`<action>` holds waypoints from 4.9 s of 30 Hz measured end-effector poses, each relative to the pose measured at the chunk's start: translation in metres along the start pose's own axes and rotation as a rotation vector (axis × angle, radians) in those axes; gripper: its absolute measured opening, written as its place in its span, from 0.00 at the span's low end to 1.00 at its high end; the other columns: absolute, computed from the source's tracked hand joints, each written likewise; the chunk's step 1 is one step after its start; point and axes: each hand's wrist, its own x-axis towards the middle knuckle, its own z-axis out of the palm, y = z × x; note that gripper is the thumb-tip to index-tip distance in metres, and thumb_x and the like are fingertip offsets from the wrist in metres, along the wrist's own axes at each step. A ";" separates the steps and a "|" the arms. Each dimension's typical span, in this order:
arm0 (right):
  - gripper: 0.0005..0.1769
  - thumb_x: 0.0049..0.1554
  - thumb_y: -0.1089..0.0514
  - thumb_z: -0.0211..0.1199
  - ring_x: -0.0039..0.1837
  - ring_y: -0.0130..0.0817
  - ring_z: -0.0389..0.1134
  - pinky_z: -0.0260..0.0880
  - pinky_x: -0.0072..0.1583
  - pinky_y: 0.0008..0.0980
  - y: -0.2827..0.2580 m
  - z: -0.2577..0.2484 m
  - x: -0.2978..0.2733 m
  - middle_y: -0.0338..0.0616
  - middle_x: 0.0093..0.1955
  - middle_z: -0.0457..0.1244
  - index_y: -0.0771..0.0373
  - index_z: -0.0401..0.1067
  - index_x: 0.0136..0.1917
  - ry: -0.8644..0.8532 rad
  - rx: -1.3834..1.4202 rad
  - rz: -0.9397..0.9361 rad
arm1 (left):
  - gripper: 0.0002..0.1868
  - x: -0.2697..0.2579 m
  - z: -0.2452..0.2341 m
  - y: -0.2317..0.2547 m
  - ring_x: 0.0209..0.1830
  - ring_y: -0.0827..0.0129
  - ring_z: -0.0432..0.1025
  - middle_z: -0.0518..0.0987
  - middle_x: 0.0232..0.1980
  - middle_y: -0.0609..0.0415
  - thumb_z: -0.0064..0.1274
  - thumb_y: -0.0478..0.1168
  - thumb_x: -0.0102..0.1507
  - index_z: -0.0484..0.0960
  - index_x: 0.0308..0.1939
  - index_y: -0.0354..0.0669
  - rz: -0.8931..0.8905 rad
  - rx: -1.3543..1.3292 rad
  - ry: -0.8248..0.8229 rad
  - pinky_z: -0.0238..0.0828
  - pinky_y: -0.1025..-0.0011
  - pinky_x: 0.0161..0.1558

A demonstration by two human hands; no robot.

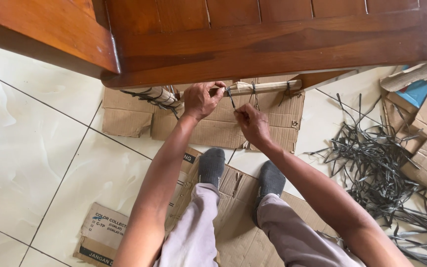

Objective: Wrap the legs of a wooden chair with protective paper and secure them using plastic ties.

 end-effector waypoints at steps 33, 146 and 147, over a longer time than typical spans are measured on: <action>0.09 0.57 0.56 0.66 0.63 0.54 0.65 0.69 0.57 0.53 0.225 -0.257 -0.147 0.42 0.66 0.61 0.57 0.77 0.51 0.555 -0.778 0.480 | 0.34 -0.089 0.162 0.162 0.77 0.40 0.56 0.63 0.74 0.37 0.60 0.44 0.63 0.69 0.72 0.42 0.038 -0.209 0.182 0.51 0.45 0.74; 0.13 0.65 0.64 0.56 0.56 0.41 0.71 0.72 0.59 0.48 -0.037 0.075 0.024 0.53 0.52 0.69 0.66 0.68 0.63 -0.472 0.470 -0.012 | 0.08 -0.056 -0.045 -0.005 0.40 0.56 0.81 0.84 0.36 0.53 0.54 0.48 0.70 0.85 0.43 0.53 0.132 -0.047 0.374 0.79 0.60 0.47; 0.13 0.64 0.66 0.59 0.55 0.45 0.73 0.72 0.57 0.51 -0.039 0.072 0.028 0.56 0.52 0.69 0.68 0.67 0.62 -0.467 0.401 -0.107 | 0.08 -0.055 -0.043 -0.004 0.39 0.55 0.81 0.85 0.36 0.54 0.55 0.49 0.70 0.85 0.45 0.55 0.102 -0.041 0.364 0.79 0.60 0.47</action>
